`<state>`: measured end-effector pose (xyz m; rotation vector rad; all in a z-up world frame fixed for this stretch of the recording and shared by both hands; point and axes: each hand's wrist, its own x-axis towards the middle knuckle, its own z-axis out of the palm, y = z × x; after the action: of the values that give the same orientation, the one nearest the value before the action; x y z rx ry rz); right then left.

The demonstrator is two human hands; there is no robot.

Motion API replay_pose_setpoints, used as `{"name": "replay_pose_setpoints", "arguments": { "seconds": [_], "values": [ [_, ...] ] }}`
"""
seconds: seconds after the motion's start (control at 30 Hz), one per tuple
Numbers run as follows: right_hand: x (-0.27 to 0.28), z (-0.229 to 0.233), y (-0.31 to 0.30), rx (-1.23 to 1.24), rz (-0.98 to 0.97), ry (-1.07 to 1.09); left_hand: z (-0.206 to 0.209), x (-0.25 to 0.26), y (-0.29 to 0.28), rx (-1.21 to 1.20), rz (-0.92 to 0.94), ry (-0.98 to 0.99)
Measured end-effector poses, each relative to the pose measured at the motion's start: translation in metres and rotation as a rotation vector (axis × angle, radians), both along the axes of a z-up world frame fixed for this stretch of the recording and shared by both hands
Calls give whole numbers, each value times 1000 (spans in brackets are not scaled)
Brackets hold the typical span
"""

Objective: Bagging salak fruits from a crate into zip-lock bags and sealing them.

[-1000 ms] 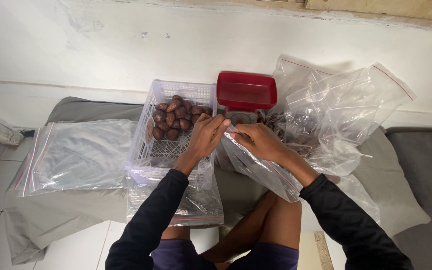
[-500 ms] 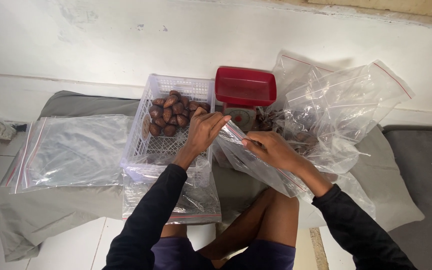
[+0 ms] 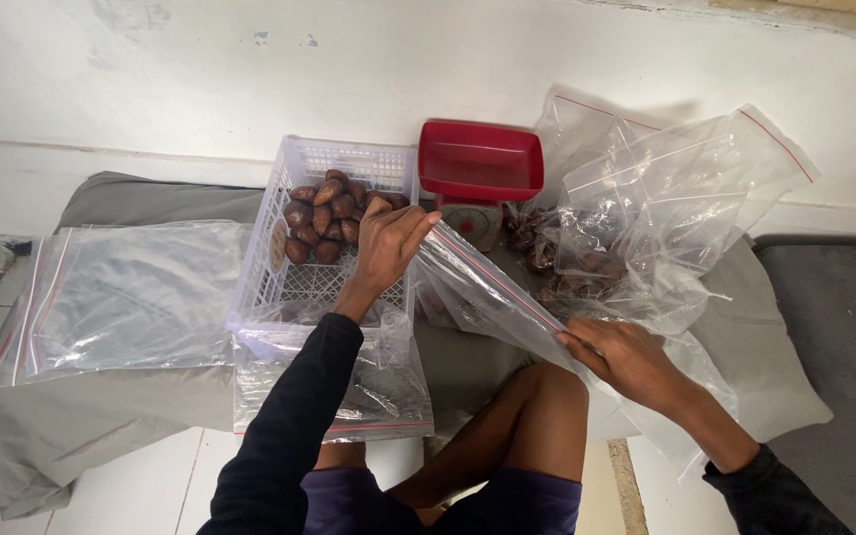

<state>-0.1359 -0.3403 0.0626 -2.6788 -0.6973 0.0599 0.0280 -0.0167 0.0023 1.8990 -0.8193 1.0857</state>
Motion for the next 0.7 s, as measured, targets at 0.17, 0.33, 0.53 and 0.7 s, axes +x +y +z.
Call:
{"name": "replay_pose_setpoints", "arguments": {
  "seconds": [0.17,0.33,0.53,0.7],
  "values": [
    [-17,-1,-20,-49,-6,-57,-1,9,-2,34,24,-6],
    [-24,8,-27,-76,12,-96,1,10,-3,18,61,6],
    [-27,-4,-32,-124,-54,-131,3,1,5,15,33,33],
    [-27,-21,-41,5,-114,-131,26,-7,16,50,-90,188]
  ]
}}
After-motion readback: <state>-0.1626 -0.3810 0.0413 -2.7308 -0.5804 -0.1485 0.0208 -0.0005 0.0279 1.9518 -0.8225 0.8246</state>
